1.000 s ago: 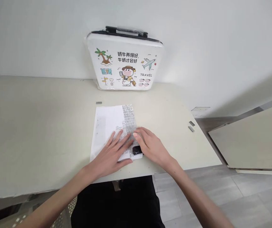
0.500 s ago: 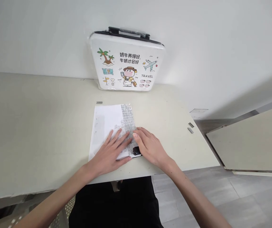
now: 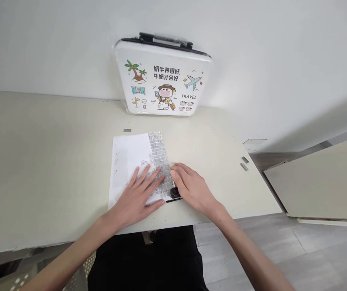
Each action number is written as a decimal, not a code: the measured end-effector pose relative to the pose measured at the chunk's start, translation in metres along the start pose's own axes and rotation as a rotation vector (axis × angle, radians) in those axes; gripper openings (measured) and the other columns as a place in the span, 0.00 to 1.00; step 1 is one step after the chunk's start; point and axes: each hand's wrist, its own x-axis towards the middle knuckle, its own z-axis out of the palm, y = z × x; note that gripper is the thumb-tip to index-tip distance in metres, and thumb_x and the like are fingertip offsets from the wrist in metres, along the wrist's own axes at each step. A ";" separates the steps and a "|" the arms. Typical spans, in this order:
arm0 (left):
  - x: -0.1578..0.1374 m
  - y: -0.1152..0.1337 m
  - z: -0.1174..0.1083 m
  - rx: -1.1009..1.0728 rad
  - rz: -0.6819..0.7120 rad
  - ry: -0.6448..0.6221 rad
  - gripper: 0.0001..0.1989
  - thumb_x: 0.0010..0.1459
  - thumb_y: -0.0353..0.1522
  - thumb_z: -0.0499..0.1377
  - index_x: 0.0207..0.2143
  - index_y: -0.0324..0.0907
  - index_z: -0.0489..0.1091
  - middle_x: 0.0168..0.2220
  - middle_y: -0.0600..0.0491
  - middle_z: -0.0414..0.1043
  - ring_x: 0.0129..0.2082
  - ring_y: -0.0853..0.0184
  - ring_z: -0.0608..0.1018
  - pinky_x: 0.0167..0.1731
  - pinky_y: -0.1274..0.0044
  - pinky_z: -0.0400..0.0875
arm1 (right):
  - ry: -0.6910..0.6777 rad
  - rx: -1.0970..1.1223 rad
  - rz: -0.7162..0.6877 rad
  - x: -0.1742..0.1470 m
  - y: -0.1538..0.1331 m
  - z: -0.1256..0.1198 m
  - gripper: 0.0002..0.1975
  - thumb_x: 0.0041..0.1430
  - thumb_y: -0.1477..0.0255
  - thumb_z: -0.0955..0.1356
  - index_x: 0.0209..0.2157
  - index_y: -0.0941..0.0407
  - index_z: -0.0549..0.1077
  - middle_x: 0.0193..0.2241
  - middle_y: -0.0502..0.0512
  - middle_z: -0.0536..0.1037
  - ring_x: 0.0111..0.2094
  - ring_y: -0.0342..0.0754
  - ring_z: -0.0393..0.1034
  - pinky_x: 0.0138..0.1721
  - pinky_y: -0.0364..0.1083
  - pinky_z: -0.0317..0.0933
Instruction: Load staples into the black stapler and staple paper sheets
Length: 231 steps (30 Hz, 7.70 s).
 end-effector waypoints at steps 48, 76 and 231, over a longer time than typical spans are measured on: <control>-0.023 -0.028 -0.010 0.114 -0.103 0.075 0.35 0.74 0.50 0.49 0.76 0.48 0.43 0.78 0.50 0.44 0.77 0.53 0.47 0.74 0.53 0.47 | 0.053 -0.037 0.069 0.001 -0.004 0.004 0.24 0.77 0.56 0.53 0.59 0.45 0.73 0.65 0.49 0.73 0.68 0.55 0.66 0.67 0.60 0.62; -0.023 -0.034 -0.012 0.102 -0.105 0.068 0.33 0.75 0.48 0.48 0.76 0.49 0.44 0.77 0.51 0.46 0.77 0.55 0.48 0.75 0.55 0.46 | 0.034 -0.068 0.054 0.000 0.000 0.005 0.23 0.77 0.57 0.53 0.59 0.44 0.73 0.65 0.47 0.73 0.68 0.53 0.64 0.68 0.59 0.62; 0.001 -0.020 0.004 0.001 -0.049 0.026 0.30 0.75 0.50 0.46 0.74 0.50 0.53 0.77 0.53 0.46 0.77 0.49 0.40 0.74 0.47 0.37 | 0.183 -0.161 -0.074 0.080 0.017 0.004 0.24 0.77 0.56 0.51 0.42 0.49 0.73 0.48 0.57 0.80 0.51 0.56 0.73 0.56 0.57 0.65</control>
